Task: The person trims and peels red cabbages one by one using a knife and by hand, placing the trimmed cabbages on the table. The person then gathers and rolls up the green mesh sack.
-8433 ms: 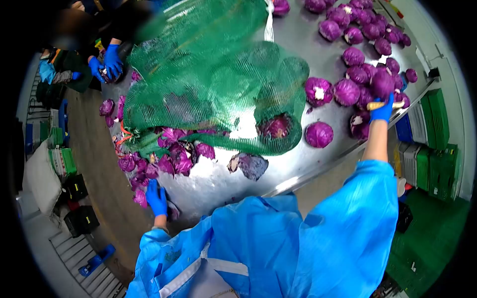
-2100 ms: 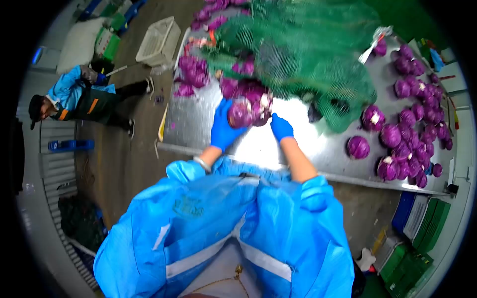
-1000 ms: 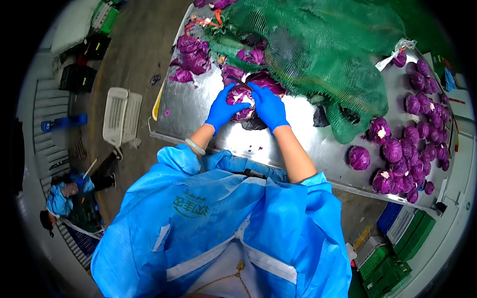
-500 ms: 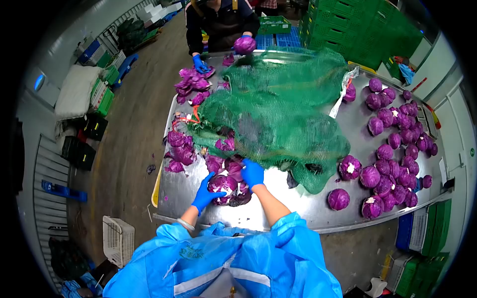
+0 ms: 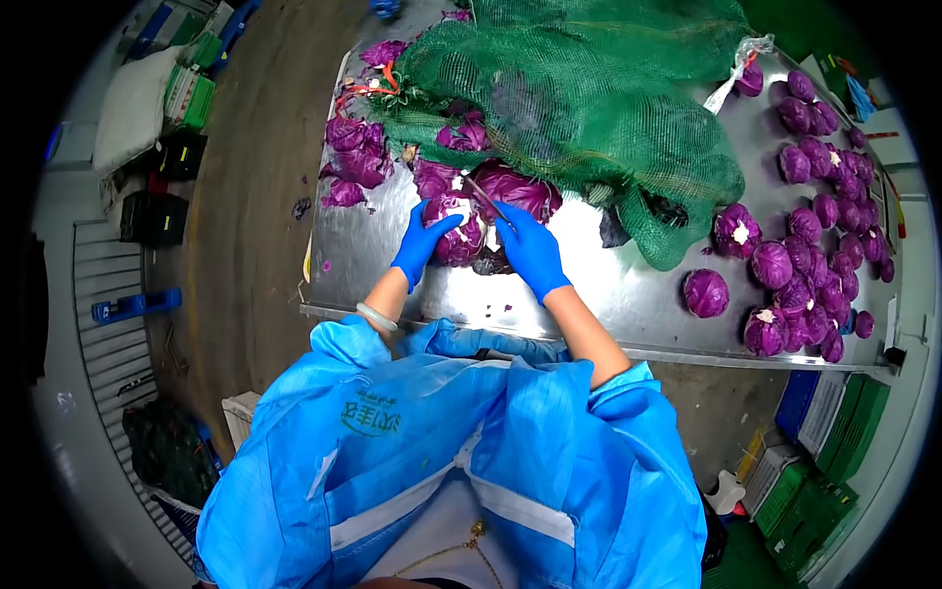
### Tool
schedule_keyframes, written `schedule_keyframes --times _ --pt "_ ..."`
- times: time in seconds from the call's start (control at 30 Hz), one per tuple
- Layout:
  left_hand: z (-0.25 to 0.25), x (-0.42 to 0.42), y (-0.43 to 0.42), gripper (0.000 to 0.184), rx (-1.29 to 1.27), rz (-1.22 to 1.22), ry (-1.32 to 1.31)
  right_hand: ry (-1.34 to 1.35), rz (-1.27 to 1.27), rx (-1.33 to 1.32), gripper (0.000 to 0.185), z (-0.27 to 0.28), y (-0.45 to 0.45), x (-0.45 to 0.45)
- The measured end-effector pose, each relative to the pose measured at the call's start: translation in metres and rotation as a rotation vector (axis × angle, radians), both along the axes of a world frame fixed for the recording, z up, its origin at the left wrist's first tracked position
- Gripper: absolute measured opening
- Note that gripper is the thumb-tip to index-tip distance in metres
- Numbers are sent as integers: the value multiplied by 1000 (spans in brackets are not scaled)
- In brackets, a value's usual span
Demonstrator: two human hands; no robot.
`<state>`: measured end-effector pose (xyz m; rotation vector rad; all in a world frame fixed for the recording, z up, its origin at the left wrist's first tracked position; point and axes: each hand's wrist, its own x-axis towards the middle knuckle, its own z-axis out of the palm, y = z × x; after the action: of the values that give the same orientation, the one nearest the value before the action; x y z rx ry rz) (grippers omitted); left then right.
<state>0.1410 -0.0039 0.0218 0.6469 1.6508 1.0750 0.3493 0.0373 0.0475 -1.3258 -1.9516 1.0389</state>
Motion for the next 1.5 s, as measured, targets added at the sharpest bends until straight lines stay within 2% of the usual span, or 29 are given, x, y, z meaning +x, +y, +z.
schedule_keyframes --times 0.1,0.23,0.33,0.37,0.47,0.5,0.53,0.6,0.67,0.73,0.8,0.83,0.87,0.9,0.93,1.0,1.03,1.07,1.13,1.17,1.2,1.27,1.3,1.4,1.43,1.5 --pt "-3 1 -2 102 20 -36 22 -10 87 66 37 -2 1 -11" --pt "-13 5 -1 103 2 -70 213 -270 150 81 39 -10 5 -30" --pt "-8 12 0 101 -9 -82 334 -355 131 49 39 -9 9 -36" --pt "-4 17 2 97 -33 -51 358 -314 102 -3 39 -8 14 -39" --pt "17 23 9 93 -43 -77 377 -224 -78 47 36 -54 40 -40" --pt "8 27 -2 93 -14 -101 424 -331 -127 -77 34 -55 60 -29" --pt "4 31 -14 95 57 -116 442 -267 -89 -34 31 -69 68 -20" --pt "-12 30 -28 97 178 -85 480 -115 -34 -74 35 -55 65 -23" --pt "-35 13 -39 95 276 -76 282 -135 47 -226 40 -26 44 -33" --pt "-22 -2 -49 95 273 -139 182 -148 -88 -130 35 -47 39 -36" --pt "-29 -13 -70 96 172 -150 183 -157 -200 35 30 -91 57 -19" --pt "-36 -17 -83 96 118 -136 169 -289 -257 -19 24 -81 62 -14" --pt "-44 -23 -86 96 76 -116 158 -315 -237 -52 26 -71 62 -13" --pt "-39 -26 -92 99 -66 -104 89 -268 -186 24 29 -65 62 -17" --pt "-30 -26 -97 102 33 -145 322 -227 -132 88 32 -57 56 -20" --pt "-7 -28 -87 108 250 -229 776 -273 -7 -30 37 -27 56 -25" --pt "32 -27 -69 115 354 -379 821 -298 58 -88 40 -16 56 -26" --pt "52 -26 -52 106 380 -564 869 -255 -22 -16 41 -14 57 -26" --pt "38 -34 -30 92 346 -893 777 -167 -184 129 44 -10 59 -21" --pt "37 -32 -27 88 285 -849 804 -199 -222 212 44 -3 57 -16" --pt "51 -25 -20 88 116 -787 823 -152 -167 224 42 3 52 -13" --pt "35 -21 -15 85 -15 -564 732 -61 -60 239 39 13 33 -5" --pt "28 -19 -13 88 -63 -523 682 30 -47 180 31 3 18 -5" --pt "12 -4 -14 94 -13 -417 558 110 -26 -18 31 -7 -15 -6" --pt "11 0 -14 100 22 -439 494 119 -9 -20 32 -9 -18 -7" --pt "16 5 -12 100 -29 -438 514 141 22 -27 33 -12 -24 -14"
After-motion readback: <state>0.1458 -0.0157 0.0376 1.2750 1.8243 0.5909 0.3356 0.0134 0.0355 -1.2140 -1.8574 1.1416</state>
